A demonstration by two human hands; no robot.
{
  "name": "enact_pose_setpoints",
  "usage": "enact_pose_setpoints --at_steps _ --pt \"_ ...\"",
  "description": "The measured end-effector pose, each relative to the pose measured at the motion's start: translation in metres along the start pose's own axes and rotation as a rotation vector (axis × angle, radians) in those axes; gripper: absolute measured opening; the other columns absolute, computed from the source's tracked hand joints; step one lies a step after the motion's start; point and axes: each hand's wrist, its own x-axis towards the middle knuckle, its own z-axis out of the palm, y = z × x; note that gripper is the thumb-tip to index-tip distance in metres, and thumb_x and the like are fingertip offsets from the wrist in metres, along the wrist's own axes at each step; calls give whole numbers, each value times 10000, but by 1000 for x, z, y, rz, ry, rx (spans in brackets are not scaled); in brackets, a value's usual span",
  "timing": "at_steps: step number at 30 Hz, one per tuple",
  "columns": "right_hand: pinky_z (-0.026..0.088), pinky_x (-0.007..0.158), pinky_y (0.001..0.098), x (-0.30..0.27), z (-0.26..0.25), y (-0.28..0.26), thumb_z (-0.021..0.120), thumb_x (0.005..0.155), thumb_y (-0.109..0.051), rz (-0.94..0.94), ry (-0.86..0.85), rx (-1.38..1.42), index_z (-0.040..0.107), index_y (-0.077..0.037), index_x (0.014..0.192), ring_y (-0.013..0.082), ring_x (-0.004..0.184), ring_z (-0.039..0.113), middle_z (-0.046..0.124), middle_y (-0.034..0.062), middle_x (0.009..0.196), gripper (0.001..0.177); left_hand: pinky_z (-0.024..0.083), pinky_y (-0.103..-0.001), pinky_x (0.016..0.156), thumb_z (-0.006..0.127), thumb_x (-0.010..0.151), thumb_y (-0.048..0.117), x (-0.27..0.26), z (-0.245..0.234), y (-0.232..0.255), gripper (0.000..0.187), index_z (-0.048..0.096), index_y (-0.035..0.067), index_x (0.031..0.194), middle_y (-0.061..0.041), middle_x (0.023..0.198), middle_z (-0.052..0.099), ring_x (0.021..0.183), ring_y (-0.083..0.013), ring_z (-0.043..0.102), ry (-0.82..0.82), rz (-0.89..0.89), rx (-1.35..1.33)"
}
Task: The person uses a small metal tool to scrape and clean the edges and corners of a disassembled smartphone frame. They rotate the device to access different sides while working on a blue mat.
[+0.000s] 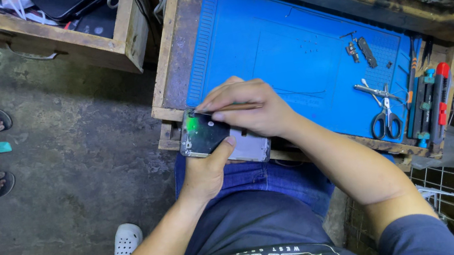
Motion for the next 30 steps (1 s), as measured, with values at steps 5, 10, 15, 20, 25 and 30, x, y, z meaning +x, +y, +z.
enact_pose_setpoints --at_steps 5,10,15,20,25,30 --pt "592 1005 334 -30 -4 -10 655 1002 19 304 263 168 698 0 1198 199 1116 734 766 131 1145 201 503 -326 1039 639 934 -49 -3 -8 -2 439 560 5 1362 -36 1260 645 1175 -138 609 -135 -152 -74" --pt "564 964 356 -46 -10 -34 703 983 -31 156 220 -126 691 -22 1203 224 1078 732 762 108 1138 221 534 -341 997 675 916 -12 -14 -6 0 419 591 7 1326 -49 1221 672 1135 -141 630 -250 -353 98" --pt "480 861 393 -47 -14 -58 750 891 -31 -103 83 -535 658 -41 1140 287 995 685 701 101 1064 266 525 -317 979 696 884 29 -20 7 10 483 576 44 1351 -34 1222 656 1131 -118 607 -382 -348 315" --pt "477 804 404 -55 -12 -68 748 873 9 -162 99 -673 659 -41 1117 299 905 670 682 96 995 264 521 -308 985 677 872 33 -21 18 18 493 574 42 1354 -37 1223 666 1132 -119 608 -430 -319 426" --pt "552 802 323 -73 8 -57 707 950 -13 72 387 -388 661 -20 1109 200 898 709 706 81 998 166 541 -308 930 700 864 34 -23 14 12 431 617 47 1287 -19 1159 685 1060 -103 619 -408 -447 336" --pt "544 812 259 -91 15 -37 665 1002 -51 364 675 49 664 17 1164 114 918 656 704 84 998 176 571 -346 896 737 862 27 -19 1 -1 313 690 20 1172 -59 1088 725 1005 -161 686 -408 -609 65"
